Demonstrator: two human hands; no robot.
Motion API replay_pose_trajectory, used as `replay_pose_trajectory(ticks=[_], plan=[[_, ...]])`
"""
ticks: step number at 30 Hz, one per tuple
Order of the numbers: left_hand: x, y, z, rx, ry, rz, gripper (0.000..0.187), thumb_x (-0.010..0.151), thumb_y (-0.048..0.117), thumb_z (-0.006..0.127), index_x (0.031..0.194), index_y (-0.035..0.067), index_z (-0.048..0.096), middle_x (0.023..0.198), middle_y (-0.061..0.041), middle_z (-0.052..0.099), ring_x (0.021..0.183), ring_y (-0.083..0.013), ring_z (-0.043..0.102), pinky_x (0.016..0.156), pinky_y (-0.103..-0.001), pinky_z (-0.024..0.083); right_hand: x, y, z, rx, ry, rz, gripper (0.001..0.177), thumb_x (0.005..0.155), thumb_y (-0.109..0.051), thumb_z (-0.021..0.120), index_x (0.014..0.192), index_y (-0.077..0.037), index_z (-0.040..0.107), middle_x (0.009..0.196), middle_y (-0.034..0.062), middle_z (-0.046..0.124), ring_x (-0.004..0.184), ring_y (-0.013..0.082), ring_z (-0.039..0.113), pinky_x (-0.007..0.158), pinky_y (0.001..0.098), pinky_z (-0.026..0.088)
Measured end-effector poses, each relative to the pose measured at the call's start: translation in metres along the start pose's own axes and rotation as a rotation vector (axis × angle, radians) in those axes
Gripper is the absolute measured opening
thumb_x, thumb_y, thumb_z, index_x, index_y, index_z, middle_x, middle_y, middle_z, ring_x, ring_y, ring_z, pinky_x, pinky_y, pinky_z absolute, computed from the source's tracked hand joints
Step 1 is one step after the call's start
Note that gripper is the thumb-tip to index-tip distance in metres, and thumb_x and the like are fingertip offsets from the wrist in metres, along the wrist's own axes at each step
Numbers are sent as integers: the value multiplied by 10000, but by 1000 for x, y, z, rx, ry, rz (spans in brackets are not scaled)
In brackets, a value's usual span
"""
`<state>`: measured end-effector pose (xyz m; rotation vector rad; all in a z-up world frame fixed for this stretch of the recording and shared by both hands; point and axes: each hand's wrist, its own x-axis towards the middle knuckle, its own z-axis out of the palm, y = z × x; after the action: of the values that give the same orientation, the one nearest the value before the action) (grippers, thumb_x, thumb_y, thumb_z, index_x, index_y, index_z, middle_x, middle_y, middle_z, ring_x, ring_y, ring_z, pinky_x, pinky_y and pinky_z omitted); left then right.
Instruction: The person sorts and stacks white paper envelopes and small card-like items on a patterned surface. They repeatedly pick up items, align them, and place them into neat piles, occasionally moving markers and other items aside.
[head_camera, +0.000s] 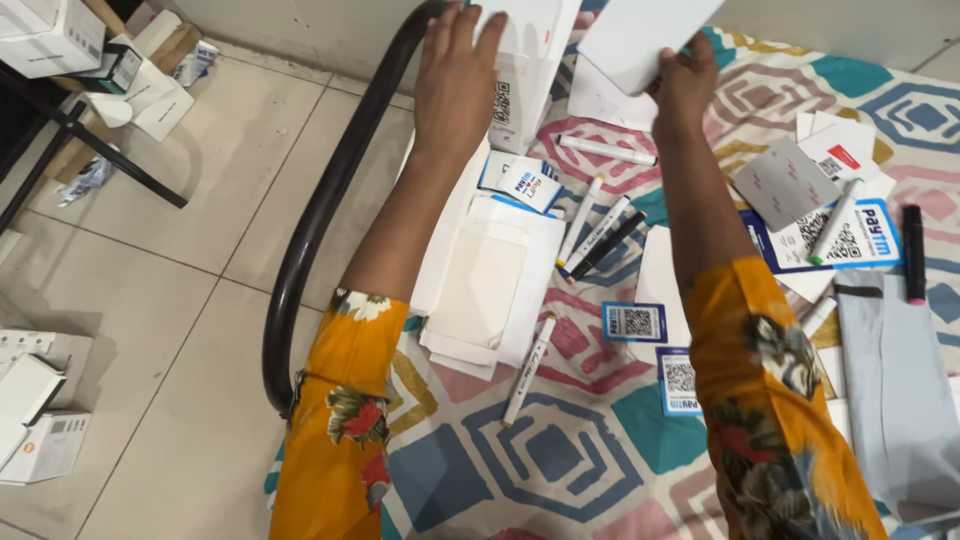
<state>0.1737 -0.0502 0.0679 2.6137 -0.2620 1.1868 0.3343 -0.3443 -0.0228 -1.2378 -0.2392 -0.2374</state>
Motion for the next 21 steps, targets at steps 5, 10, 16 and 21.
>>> replay_pose_trajectory(ticks=[5,10,16,21], plan=[[1,-14,30,110,-56,111,392,906,17,623,1280,102,700,1328,-167,644,1353,-380,518,1154,-524,361,25,68,36,95,-96,109,321,1012,-41,571,1325,17,533,1019,166,739,846,247,758,737,409,679],[-2,-10,32,99,-46,99,372,932,51,644,1295,106,702,1254,-125,688,1304,-335,574,1185,-498,374,-14,98,58,116,-210,277,373,1055,-67,610,1420,-8,559,1009,116,757,848,166,728,774,327,623],[18,-15,14,-134,14,-66,494,915,431,764,1205,36,702,1114,-192,698,1051,-386,658,837,-506,528,-47,96,80,202,-370,353,461,1094,-113,502,1551,-71,449,1278,65,708,1115,172,712,975,348,608],[65,-68,37,-367,-382,-663,526,952,564,641,1038,49,699,857,-168,710,866,-363,724,817,-491,567,-51,97,80,32,-404,347,504,1106,-113,444,1605,-115,375,1330,97,660,1131,192,682,993,371,578]])
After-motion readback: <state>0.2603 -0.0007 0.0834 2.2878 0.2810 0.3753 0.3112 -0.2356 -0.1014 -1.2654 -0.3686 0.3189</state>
